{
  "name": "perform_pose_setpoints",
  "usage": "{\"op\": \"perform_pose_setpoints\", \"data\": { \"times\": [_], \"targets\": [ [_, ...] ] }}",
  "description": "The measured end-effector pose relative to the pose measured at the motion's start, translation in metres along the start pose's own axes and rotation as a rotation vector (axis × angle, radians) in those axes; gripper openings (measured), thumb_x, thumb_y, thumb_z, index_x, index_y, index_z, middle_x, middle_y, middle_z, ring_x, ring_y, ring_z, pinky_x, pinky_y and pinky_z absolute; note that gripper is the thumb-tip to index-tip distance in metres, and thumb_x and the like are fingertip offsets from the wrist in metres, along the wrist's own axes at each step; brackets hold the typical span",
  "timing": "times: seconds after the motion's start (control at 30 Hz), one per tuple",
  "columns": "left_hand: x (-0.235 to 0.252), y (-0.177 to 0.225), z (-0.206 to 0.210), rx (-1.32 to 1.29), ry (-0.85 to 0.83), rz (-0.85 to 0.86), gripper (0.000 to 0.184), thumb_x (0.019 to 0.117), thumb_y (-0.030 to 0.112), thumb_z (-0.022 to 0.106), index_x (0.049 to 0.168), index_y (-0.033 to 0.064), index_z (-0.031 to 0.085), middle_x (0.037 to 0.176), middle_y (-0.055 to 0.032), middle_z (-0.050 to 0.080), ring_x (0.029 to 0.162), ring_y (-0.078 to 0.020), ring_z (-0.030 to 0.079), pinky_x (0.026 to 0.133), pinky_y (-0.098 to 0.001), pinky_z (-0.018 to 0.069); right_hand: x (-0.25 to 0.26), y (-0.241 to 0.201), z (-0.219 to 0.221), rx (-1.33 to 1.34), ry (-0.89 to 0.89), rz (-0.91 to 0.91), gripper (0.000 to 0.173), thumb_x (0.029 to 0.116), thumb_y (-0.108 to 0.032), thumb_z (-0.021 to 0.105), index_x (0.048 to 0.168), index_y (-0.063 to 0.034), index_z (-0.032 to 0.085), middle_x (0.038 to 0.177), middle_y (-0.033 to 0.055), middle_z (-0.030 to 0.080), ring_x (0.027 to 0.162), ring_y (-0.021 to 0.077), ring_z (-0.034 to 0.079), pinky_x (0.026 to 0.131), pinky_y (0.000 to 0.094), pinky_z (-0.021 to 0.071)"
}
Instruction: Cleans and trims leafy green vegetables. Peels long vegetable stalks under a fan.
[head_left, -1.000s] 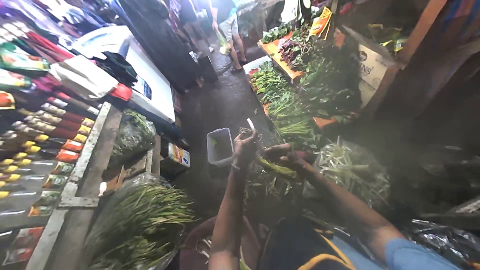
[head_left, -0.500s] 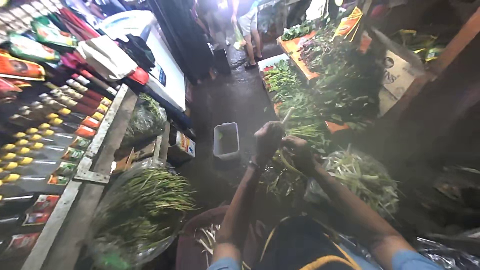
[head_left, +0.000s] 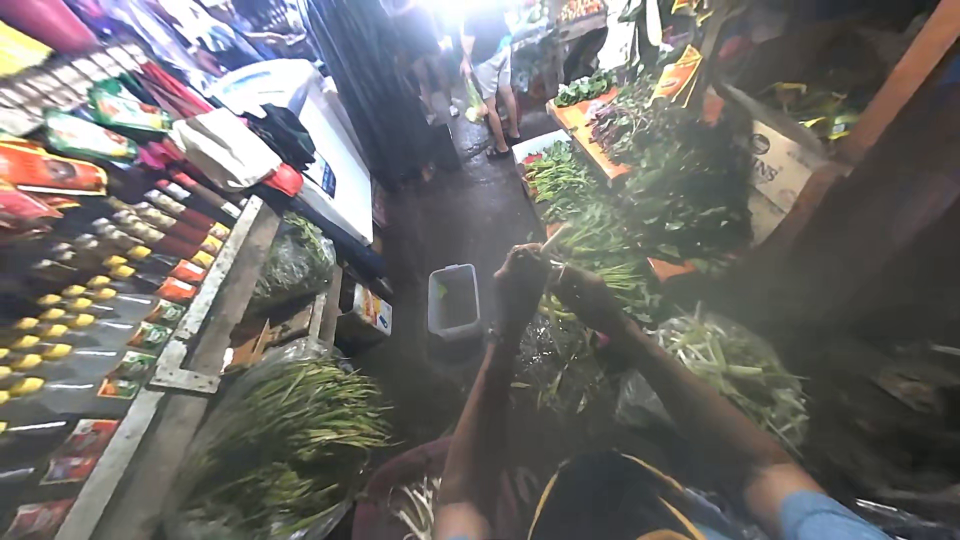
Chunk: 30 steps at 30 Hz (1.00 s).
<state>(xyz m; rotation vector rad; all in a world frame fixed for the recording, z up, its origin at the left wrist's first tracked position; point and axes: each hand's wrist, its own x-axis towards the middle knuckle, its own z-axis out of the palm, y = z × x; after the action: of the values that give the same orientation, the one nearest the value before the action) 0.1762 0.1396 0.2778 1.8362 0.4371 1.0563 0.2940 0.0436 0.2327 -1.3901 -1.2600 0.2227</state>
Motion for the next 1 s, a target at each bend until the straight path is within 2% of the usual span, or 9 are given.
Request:
{"op": "perform_pose_setpoints", "data": {
  "times": [0.1,0.2,0.27,0.37,0.53,0.63,0.8,0.9,1.0],
  "targets": [
    [0.002,0.002,-0.002,-0.124,-0.046,-0.073,0.021,0.0922,0.002,0.066,0.113,0.0017,0.065,0.082,0.0009,0.067,0.059,-0.0012,0.056,0.055,-0.0182,0.0492,0.006,-0.001,-0.003,-0.11,0.021,-0.163,0.019,0.0963,-0.007,0.062,0.1,0.0074,0.073,0.096,0.0148,0.07,0.08,0.0112,0.066,0.074,0.0247,0.057],
    [0.004,-0.003,-0.004,-0.271,-0.095,-0.074,0.021,0.0905,0.002,0.064,0.112,0.0039,0.066,0.077,0.0026,0.065,0.058,-0.0012,0.054,0.053,-0.0177,0.0469,0.009,-0.002,-0.007,-0.171,-0.062,-0.175,0.023,0.0956,-0.009,0.061,0.108,0.0073,0.072,0.092,0.016,0.07,0.076,0.0163,0.067,0.072,0.0309,0.0575],
    [0.005,-0.005,-0.004,-0.328,-0.118,-0.068,0.022,0.0888,0.001,0.063,0.111,0.004,0.066,0.077,0.0028,0.065,0.058,-0.0011,0.054,0.053,-0.0178,0.0475,0.009,-0.001,-0.009,-0.153,-0.116,-0.108,0.031,0.0967,-0.012,0.058,0.119,0.0061,0.069,0.084,0.0116,0.07,0.071,0.0119,0.063,0.069,0.0297,0.0547],
    [0.007,-0.008,-0.001,-0.338,-0.113,-0.01,0.019,0.0931,0.004,0.062,0.112,0.0025,0.067,0.086,-0.0003,0.07,0.059,-0.0015,0.056,0.054,-0.0181,0.048,0.008,-0.004,-0.011,-0.102,-0.051,-0.045,0.024,0.0985,-0.015,0.059,0.108,0.003,0.073,0.083,0.0074,0.07,0.071,0.0036,0.061,0.07,0.0215,0.0532],
    [0.012,-0.006,0.004,-0.153,0.062,0.062,0.018,0.0948,0.005,0.066,0.112,0.0015,0.069,0.094,-0.0028,0.074,0.06,-0.0027,0.059,0.053,-0.0203,0.0505,0.005,0.0,-0.011,-0.336,0.058,-0.159,0.024,0.1001,-0.015,0.058,0.108,0.0017,0.072,0.097,0.0159,0.074,0.081,0.0224,0.073,0.077,0.0367,0.061],
    [0.014,-0.009,0.006,-0.155,0.111,0.098,0.019,0.0942,0.004,0.066,0.112,0.0011,0.069,0.1,-0.0038,0.074,0.064,-0.0039,0.063,0.055,-0.0209,0.0522,0.003,0.007,-0.009,-0.477,0.122,-0.253,0.022,0.1009,-0.016,0.058,0.104,-0.0004,0.073,0.089,0.0161,0.073,0.073,0.0259,0.072,0.067,0.0385,0.061],
    [0.013,-0.014,0.008,-0.064,0.138,0.012,0.019,0.0931,0.004,0.069,0.111,-0.001,0.068,0.092,-0.0039,0.075,0.06,-0.0031,0.061,0.053,-0.0205,0.0506,0.005,0.013,-0.007,-0.658,0.148,-0.461,0.021,0.1017,-0.015,0.059,0.107,-0.003,0.075,0.077,0.0137,0.07,0.065,0.0253,0.07,0.056,0.0365,0.0579],
    [0.013,-0.019,0.002,-0.063,0.036,-0.053,0.019,0.0939,0.006,0.069,0.112,0.0008,0.069,0.092,-0.003,0.075,0.063,-0.0044,0.063,0.056,-0.0216,0.0522,0.008,0.014,-0.008,-0.691,0.118,-0.544,0.018,0.0994,-0.009,0.059,0.097,-0.0027,0.076,0.076,0.0134,0.069,0.064,0.0256,0.069,0.054,0.0366,0.0569],
    [0.012,-0.031,-0.005,-0.171,-0.065,-0.108,0.022,0.093,0.004,0.066,0.115,0.0007,0.067,0.093,-0.0025,0.073,0.064,-0.0035,0.06,0.056,-0.021,0.0502,0.012,0.004,-0.016,-0.714,0.058,-0.497,0.017,0.0943,-0.004,0.06,0.097,-0.001,0.077,0.078,0.0157,0.07,0.065,0.0293,0.07,0.054,0.0407,0.0571]
  ]
}}
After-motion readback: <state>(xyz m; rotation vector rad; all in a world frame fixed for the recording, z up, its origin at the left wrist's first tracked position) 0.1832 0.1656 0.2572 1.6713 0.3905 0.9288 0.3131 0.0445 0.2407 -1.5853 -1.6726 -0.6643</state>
